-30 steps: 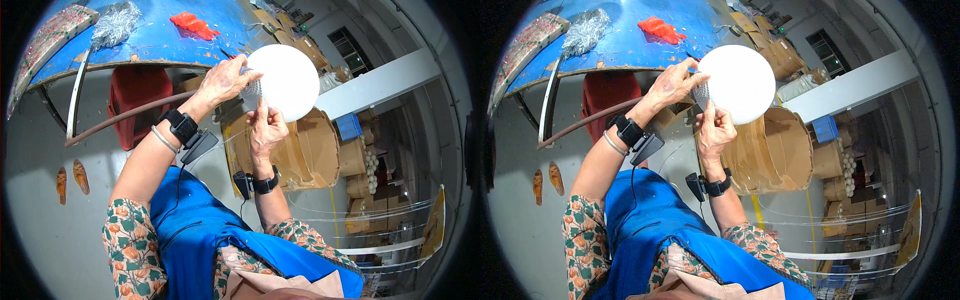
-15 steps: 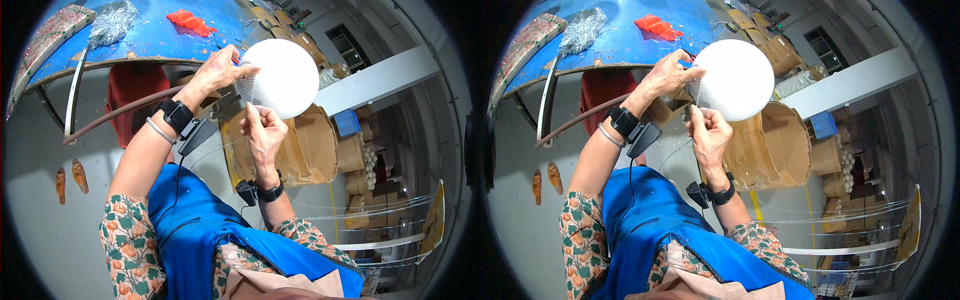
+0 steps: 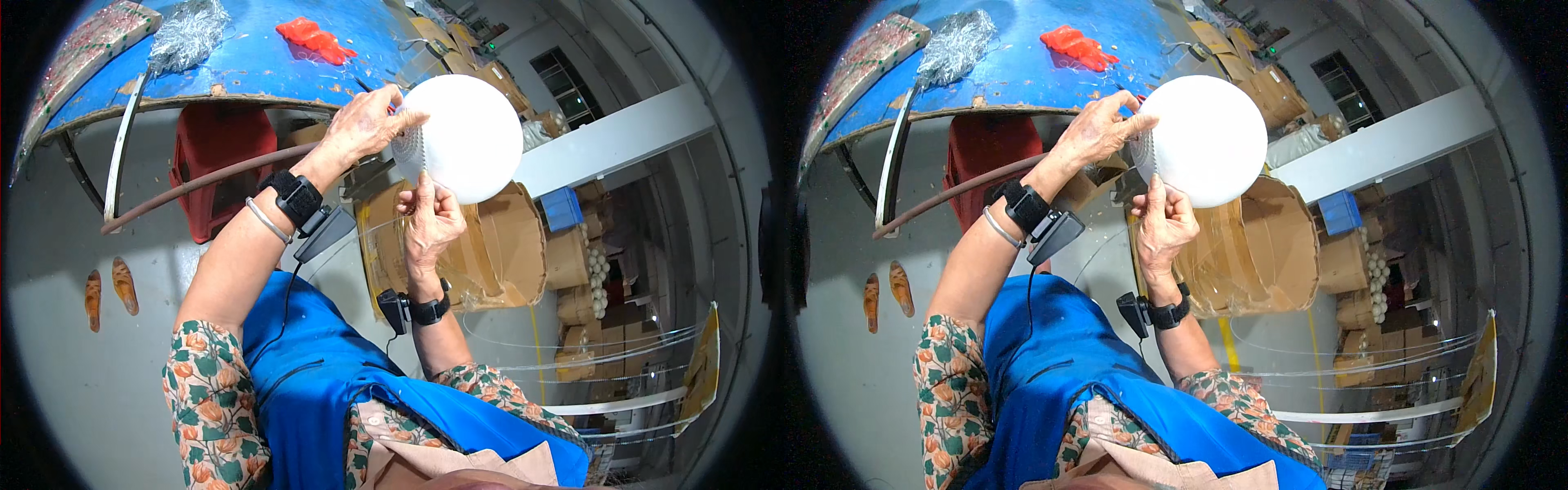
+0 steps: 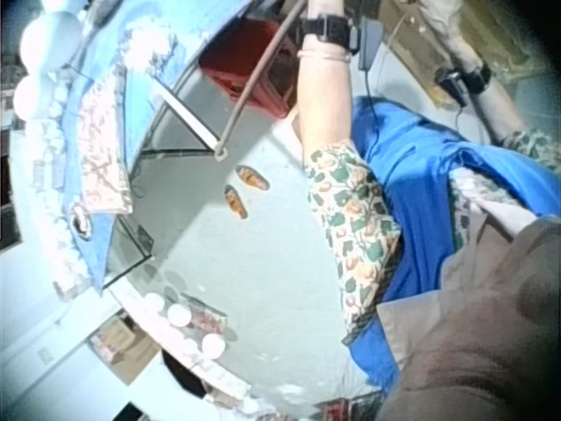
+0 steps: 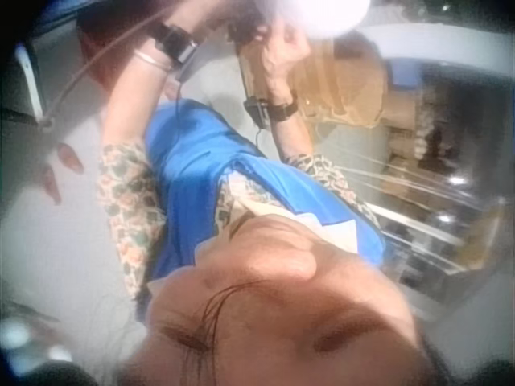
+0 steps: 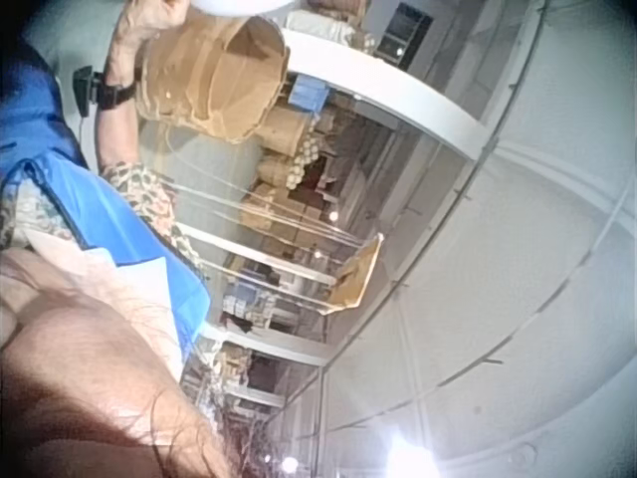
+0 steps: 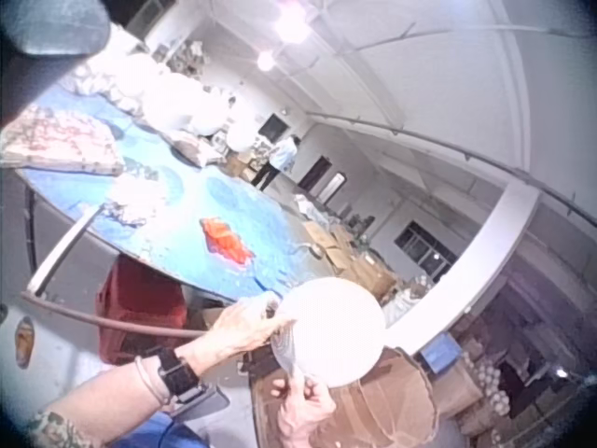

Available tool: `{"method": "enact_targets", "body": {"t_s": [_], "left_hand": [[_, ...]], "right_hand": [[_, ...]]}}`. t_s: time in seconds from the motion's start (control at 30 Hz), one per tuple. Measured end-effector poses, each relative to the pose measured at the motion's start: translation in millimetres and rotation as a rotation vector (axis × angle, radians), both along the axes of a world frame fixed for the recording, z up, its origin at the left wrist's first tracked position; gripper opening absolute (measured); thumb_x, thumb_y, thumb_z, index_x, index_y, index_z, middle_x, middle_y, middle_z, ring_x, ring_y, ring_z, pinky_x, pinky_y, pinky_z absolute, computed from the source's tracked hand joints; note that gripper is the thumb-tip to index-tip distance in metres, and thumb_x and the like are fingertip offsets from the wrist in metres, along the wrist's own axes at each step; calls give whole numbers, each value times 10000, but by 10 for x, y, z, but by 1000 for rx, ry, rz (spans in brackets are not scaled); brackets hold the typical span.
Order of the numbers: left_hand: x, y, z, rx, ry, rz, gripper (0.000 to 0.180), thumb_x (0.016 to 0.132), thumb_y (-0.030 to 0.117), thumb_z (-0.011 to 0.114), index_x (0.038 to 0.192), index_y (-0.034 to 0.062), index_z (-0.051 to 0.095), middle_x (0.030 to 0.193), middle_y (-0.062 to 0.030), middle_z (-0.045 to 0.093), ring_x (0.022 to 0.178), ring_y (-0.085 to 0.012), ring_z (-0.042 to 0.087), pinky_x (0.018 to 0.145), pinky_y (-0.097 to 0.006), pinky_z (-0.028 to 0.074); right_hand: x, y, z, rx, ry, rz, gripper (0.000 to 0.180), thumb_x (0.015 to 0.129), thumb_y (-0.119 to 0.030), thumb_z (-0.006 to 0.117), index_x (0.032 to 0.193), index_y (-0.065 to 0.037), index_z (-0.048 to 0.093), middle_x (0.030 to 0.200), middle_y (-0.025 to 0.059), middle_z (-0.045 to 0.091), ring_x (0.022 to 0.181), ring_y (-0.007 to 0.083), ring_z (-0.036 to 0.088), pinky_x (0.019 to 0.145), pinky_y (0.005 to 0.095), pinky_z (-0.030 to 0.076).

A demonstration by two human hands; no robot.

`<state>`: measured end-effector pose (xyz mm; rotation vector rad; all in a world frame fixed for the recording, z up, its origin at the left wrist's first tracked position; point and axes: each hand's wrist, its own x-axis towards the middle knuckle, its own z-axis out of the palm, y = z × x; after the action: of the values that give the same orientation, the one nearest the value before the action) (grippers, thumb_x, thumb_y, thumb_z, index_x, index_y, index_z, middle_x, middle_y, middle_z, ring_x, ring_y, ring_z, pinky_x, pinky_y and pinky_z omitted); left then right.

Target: Wrapping a string or thin wire guide around a white foam sphere for processing.

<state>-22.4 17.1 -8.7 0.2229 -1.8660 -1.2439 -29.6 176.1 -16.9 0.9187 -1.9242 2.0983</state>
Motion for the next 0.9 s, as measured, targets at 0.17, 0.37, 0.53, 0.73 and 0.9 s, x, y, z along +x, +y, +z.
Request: {"method": "enact_targets", "body": {"t_s": [0.17, 0.37, 0.53, 0.73, 0.9], "left_hand": [[-12, -81, -31, -103, -67, -146, 481, 802, 478, 542, 867, 3, 572, 691, -130, 578, 656, -242, 555, 608, -366, 435], [98, -80, 41, 99, -243, -302, 649, 709, 582, 591, 918, -31, 565, 870, -171, 604, 790, -288, 582, 709, -344, 450], [49, -126, -77, 51, -184, -75, 787, 592, 650, 660, 929, -48, 525, 928, -195, 577, 858, -293, 574, 737, -335, 464], [67, -99, 4, 53, -130, -107, 645, 683, 544, 646, 963, -20, 504, 694, -116, 521, 650, -189, 498, 575, -306, 394], [44, -53, 9, 8, -114, -66, 501, 762, 423, 640, 1006, 10, 496, 492, -31, 462, 472, -93, 415, 439, -259, 329]], "right_hand": [[34, -4, 23, -7, 61, -39, 176, 837, -141, 600, 765, 14, 562, 575, 52, 586, 473, 52, 517, 449, 179, 433], [40, 7, 20, 5, 50, -36, 171, 840, -136, 594, 782, 21, 560, 583, 48, 584, 481, 52, 518, 453, 177, 433], [144, 72, 120, 155, -55, 95, 166, 840, -135, 593, 804, 26, 570, 610, 51, 590, 489, 53, 515, 457, 169, 425], [137, 83, 57, 113, -47, 74, 165, 842, -133, 590, 796, 24, 570, 594, 52, 588, 481, 55, 512, 459, 171, 422], [86, 37, -29, 38, -34, 20, 171, 844, -129, 585, 775, 26, 563, 594, 63, 595, 478, 58, 515, 458, 177, 427]]}}
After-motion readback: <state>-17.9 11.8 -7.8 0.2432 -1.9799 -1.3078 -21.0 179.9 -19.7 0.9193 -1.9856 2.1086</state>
